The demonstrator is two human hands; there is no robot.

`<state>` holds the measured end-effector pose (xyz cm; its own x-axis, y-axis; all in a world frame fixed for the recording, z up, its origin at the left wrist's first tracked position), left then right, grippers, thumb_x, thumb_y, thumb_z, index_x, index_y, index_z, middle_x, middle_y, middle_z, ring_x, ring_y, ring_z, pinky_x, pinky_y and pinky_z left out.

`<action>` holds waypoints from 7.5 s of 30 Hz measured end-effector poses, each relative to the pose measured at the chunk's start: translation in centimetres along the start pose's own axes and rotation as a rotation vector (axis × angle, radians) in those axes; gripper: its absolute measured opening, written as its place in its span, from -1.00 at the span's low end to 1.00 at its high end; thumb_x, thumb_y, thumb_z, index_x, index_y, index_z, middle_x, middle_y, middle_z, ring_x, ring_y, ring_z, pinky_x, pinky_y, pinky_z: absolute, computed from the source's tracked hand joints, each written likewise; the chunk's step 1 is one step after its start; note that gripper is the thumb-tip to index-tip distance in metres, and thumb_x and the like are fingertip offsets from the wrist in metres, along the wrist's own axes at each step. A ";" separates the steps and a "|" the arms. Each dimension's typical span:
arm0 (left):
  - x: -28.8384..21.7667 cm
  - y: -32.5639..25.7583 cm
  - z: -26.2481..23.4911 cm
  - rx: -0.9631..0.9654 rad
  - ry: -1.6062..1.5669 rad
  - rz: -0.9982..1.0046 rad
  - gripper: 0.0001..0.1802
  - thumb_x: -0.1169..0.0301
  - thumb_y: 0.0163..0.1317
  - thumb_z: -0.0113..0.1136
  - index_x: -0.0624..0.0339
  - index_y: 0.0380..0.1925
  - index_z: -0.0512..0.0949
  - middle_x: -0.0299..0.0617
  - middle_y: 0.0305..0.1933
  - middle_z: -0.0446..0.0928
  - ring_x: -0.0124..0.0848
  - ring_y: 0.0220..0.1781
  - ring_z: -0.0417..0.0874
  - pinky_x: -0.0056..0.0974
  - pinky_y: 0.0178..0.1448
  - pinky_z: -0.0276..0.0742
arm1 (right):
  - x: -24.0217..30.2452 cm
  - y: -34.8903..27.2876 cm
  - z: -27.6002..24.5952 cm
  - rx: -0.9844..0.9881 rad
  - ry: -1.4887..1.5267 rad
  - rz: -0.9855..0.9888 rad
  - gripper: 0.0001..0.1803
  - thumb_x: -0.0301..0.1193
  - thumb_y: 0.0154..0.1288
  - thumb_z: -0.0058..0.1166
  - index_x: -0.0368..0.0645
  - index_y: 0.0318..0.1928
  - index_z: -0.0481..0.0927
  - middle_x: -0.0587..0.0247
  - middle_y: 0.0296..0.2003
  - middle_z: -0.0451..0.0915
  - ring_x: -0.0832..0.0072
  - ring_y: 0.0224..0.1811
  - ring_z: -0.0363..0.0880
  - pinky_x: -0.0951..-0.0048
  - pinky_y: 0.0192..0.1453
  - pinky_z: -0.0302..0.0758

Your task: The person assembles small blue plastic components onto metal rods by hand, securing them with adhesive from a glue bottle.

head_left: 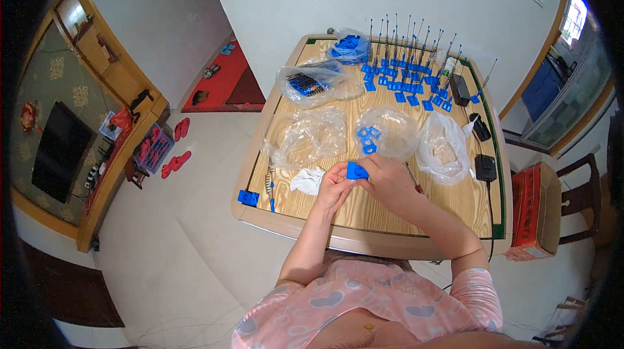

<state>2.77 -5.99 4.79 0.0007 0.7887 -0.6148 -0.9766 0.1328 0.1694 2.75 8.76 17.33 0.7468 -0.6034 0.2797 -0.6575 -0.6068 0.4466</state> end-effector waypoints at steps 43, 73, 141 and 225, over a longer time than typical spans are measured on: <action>-1.3 -0.5 0.4 0.036 -0.038 0.013 -0.63 0.68 0.00 0.13 0.30 -0.12 0.38 -0.11 -0.17 0.53 -0.34 -0.10 0.56 -0.27 0.06 0.48 | 0.5 0.7 0.0 0.011 0.086 -0.013 -0.66 -0.35 -0.02 0.16 -0.10 -0.17 0.46 0.19 -0.37 0.46 0.24 -0.33 0.49 0.29 -0.27 0.41; -1.1 -0.4 0.7 0.046 -0.009 0.049 -0.63 0.69 0.02 0.10 0.34 -0.10 0.39 -0.05 -0.18 0.55 -0.33 -0.12 0.58 -0.22 0.03 0.51 | 0.0 0.3 0.2 -0.009 0.086 -0.012 -0.66 -0.30 -0.05 0.19 -0.13 -0.23 0.48 0.20 -0.39 0.43 0.27 -0.30 0.48 0.32 -0.23 0.42; -0.6 -0.6 1.6 -0.274 0.208 0.013 -0.68 0.53 0.22 -0.09 0.52 -0.06 0.39 -0.03 -0.14 0.51 -0.35 -0.15 0.57 -0.32 -0.05 0.53 | -2.2 -0.4 3.1 -0.068 0.053 0.031 -0.61 -0.32 -0.05 0.20 -0.13 -0.15 0.49 0.22 -0.32 0.43 0.29 -0.24 0.46 0.34 -0.18 0.41; 5.0 6.5 -2.5 -0.249 0.471 -0.080 -0.79 0.61 0.15 0.07 0.36 -0.18 0.53 -0.07 -0.10 0.53 -0.44 -0.26 0.59 -0.40 -0.16 0.56 | -12.3 -3.5 9.3 -0.260 1.004 0.787 -0.87 -0.53 0.12 0.10 -0.26 -0.29 0.50 0.37 -0.39 0.54 0.67 -0.31 0.48 0.62 -0.20 0.43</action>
<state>-4.14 -2.72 0.90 0.0363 0.4193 -0.9071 -0.9990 -0.0099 -0.0446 -5.05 13.42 4.41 -0.0059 -0.0323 0.9995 -0.9964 -0.0842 -0.0086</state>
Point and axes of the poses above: each hand's wrist, its own y-axis towards the middle knuckle, its own z-axis out of the palm, x = y × z, the point moved 1 cm from there along y, towards the middle knuckle
